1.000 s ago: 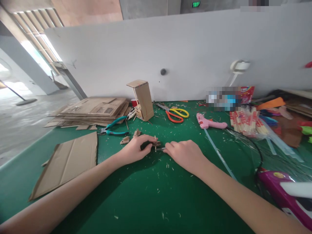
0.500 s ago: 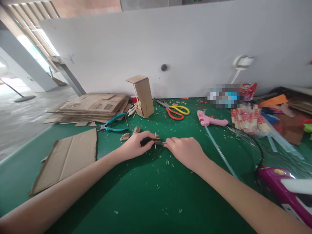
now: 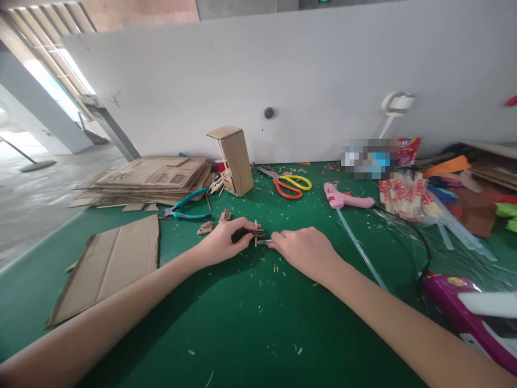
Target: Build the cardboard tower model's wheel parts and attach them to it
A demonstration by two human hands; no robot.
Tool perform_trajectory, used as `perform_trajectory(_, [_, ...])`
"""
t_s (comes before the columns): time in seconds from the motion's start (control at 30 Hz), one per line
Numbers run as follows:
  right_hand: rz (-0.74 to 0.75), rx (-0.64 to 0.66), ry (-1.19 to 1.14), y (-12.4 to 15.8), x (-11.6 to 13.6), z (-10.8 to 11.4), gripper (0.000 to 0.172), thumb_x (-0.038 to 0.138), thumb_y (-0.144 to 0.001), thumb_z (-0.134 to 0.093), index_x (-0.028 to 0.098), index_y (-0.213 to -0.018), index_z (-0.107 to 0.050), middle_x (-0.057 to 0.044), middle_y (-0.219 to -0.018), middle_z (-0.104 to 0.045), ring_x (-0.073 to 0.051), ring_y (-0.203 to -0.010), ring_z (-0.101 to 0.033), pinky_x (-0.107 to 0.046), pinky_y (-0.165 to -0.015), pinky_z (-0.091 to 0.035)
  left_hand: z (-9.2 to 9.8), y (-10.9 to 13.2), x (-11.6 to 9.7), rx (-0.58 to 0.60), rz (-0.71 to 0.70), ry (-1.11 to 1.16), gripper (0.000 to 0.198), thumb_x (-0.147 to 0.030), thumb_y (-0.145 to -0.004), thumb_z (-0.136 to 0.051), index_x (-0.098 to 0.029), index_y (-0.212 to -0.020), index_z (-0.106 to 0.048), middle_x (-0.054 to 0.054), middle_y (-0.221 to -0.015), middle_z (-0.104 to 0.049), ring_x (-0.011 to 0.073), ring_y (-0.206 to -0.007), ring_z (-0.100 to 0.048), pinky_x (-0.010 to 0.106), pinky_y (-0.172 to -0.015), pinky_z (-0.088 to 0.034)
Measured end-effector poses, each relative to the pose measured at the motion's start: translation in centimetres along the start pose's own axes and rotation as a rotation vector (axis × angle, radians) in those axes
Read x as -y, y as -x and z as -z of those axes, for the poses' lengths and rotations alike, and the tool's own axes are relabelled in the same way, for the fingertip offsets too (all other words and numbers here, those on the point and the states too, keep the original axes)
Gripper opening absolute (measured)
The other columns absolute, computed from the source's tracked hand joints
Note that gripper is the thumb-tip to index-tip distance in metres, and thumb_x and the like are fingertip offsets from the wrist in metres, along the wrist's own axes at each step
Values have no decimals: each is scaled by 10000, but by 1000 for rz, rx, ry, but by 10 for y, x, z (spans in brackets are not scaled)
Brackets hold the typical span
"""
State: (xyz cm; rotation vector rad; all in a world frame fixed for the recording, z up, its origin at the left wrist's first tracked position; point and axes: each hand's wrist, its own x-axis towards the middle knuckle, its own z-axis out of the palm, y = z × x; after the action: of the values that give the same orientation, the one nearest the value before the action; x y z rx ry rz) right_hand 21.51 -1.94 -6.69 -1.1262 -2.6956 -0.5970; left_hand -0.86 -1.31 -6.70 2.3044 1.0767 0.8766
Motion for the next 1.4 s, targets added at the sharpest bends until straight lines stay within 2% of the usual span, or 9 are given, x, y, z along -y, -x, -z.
perform_trajectory(0.1, [51, 21, -30, -2, -2, 1, 278, 372, -923, -433, 202, -736, -549, 32, -623, -639, -125, -456, -532, -279, -456, -91, 1, 1, -1, -3, 2, 1, 187, -174, -827, -481, -182, -975, -596, 33, -1060, -676, 154, -976, -630, 267, -868, -492])
perform_trajectory(0.27, [-31, -47, 30, -2, -1, -1, 304, 356, -940, -391, 193, -739, -549, 18, -599, -617, -134, -459, -538, -283, -455, -92, 1, 1, -2, 18, -47, -4, 256, -147, -815, -478, -185, -1039, -598, 26, -1051, -677, 148, -952, -632, 268, -869, -492])
perform_trajectory(0.43, [54, 5, -35, -3, 0, 1, 256, 355, -918, -447, 203, -741, -554, 32, -638, -644, -119, -470, -531, -280, -457, -102, 1, 1, 0, 7, -51, -11, 257, -151, -822, -470, -182, -1032, -616, 30, -1063, -677, 152, -972, -629, 274, -889, -487])
perform_trajectory(0.57, [-26, -53, 25, -2, 1, 0, 306, 362, -938, -396, 195, -737, -554, 17, -605, -620, -136, -479, -546, -284, -457, -103, 0, 1, 2, 4, -61, -6, 250, -148, -818, -468, -179, -1019, -612, 33, -1063, -677, 153, -975, -630, 273, -886, -489])
perform_trajectory(0.83, [43, 20, -52, -4, -3, 1, 291, 366, -930, -418, 199, -734, -552, 24, -634, -645, -119, -477, -535, -275, -455, -107, 2, 2, 0, 1, -30, -21, 253, -138, -813, -454, -183, -1014, -602, 31, -1082, -672, 153, -977, -633, 271, -885, -488])
perform_trajectory(1.0, [-60, -48, 30, -2, 2, 0, 315, 358, -943, -382, 188, -738, -552, 10, -593, -617, -126, -457, -532, -279, -450, -99, 2, 3, -1, 10, -46, -7, 234, -142, -808, -469, -178, -1000, -599, 37, -1081, -669, 152, -943, -639, 264, -845, -498])
perform_trajectory(1.17, [70, 9, -1, -3, 2, 3, 284, 360, -935, -407, 196, -748, -544, 23, -620, -632, -125, -448, -535, -284, -454, -83, 2, 2, -1, -5, -29, 34, 143, -207, -837, -504, -184, -943, -596, 41, -1040, -680, 169, -983, -630, 294, -869, -491])
perform_trajectory(1.3, [-2, -50, 67, -2, 3, 1, 328, 359, -956, -350, 187, -747, -535, 5, -608, -615, -138, -466, -554, -290, -455, -83, 2, 2, 0, -1, -29, 31, 137, -194, -839, -496, -187, -933, -595, 39, -1055, -675, 163, -994, -626, 287, -871, -488])
perform_trajectory(1.4, [-1, -18, 43, -3, 3, 1, 298, 359, -945, -381, 191, -754, -536, 13, -621, -624, -135, -463, -555, -289, -453, -84, 3, 1, -1, 3, -18, 27, 141, -189, -833, -493, -189, -932, -594, 36, -1047, -677, 158, -983, -628, 269, -845, -494])
